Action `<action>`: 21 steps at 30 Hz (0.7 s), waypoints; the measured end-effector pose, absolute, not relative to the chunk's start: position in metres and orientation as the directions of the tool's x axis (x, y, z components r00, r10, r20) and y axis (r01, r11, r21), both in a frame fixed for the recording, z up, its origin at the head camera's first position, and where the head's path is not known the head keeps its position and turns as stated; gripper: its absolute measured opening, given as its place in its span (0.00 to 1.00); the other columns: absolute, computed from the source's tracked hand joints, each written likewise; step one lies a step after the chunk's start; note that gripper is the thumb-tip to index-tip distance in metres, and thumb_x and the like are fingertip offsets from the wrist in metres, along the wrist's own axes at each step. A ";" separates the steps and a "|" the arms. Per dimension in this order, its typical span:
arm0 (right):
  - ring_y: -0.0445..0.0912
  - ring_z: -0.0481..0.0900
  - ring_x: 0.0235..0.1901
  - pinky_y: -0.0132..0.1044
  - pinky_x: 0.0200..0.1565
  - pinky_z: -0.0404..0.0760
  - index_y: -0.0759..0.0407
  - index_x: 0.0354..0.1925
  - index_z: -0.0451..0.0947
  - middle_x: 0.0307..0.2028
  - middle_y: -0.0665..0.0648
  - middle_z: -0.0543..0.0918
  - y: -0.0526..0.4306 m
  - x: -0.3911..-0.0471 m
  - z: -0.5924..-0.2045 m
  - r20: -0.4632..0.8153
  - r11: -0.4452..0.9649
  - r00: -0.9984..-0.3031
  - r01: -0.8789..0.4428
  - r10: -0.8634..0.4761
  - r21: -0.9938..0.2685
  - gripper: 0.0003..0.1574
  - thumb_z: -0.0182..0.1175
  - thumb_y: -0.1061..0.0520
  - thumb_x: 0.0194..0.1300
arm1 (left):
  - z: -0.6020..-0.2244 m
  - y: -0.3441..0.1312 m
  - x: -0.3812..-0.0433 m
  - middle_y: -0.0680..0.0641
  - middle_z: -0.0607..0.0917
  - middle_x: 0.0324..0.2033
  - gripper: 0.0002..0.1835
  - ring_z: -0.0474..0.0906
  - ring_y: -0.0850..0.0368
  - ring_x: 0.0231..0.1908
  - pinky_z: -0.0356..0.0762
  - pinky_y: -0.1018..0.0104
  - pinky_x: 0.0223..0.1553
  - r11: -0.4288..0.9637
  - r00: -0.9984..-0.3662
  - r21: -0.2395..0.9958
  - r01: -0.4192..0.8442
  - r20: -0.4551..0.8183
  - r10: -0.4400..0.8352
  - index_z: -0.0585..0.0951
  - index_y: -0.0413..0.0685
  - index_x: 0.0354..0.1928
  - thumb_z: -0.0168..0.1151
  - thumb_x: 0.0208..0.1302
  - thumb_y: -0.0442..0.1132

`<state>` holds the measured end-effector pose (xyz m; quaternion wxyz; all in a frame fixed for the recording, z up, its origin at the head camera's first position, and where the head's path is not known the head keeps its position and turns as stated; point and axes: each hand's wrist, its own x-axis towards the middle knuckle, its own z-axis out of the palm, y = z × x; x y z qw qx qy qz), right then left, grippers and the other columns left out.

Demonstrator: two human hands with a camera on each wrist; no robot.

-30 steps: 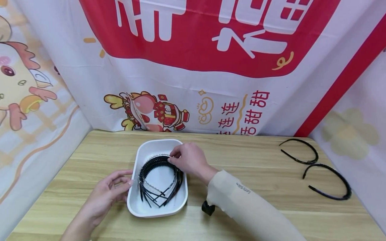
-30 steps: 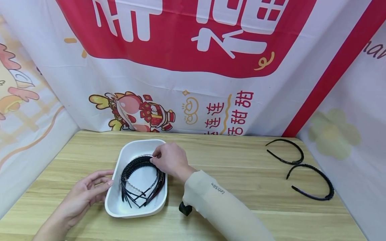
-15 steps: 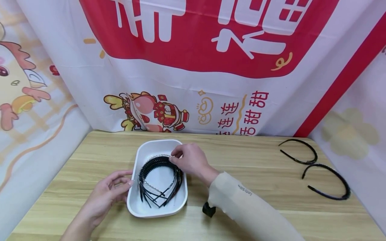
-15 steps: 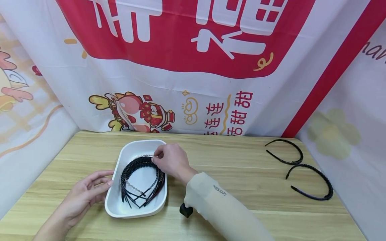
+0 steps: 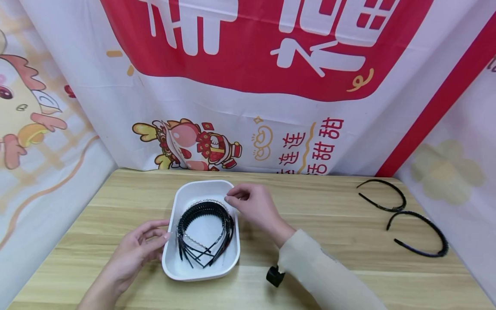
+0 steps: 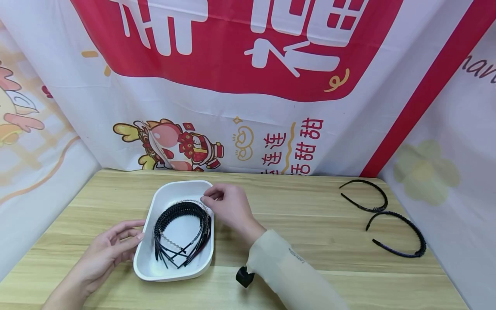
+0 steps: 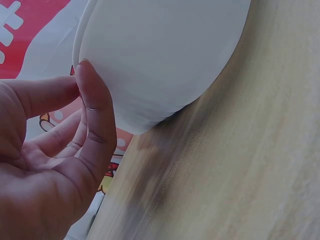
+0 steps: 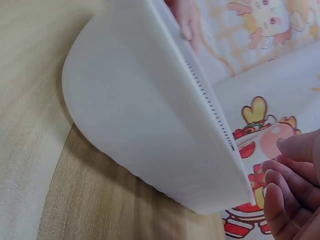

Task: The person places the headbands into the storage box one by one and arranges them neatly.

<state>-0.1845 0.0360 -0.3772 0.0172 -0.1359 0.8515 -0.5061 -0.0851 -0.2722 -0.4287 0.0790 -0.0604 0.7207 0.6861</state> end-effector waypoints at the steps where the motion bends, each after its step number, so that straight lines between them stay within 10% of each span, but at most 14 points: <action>1: 0.42 0.83 0.36 0.34 0.38 0.83 0.47 0.41 0.91 0.35 0.48 0.90 0.039 -0.184 -0.377 0.115 0.437 -0.964 -0.213 -0.241 -0.874 0.02 0.74 0.52 0.70 | -0.429 -0.272 -0.085 0.54 0.88 0.44 0.22 0.87 0.57 0.40 0.90 0.61 0.41 0.053 -0.981 0.980 -0.194 -0.195 0.022 0.78 0.50 0.67 0.66 0.75 0.32; 21: 0.46 0.83 0.34 0.33 0.34 0.85 0.52 0.45 0.90 0.38 0.54 0.90 0.133 -0.162 -0.395 -0.021 0.314 -1.000 0.026 0.019 -0.949 0.09 0.75 0.52 0.69 | -0.431 -0.272 -0.086 0.55 0.88 0.44 0.19 0.87 0.57 0.39 0.90 0.61 0.40 0.052 -0.985 0.984 -0.168 -0.170 0.038 0.80 0.58 0.63 0.64 0.76 0.31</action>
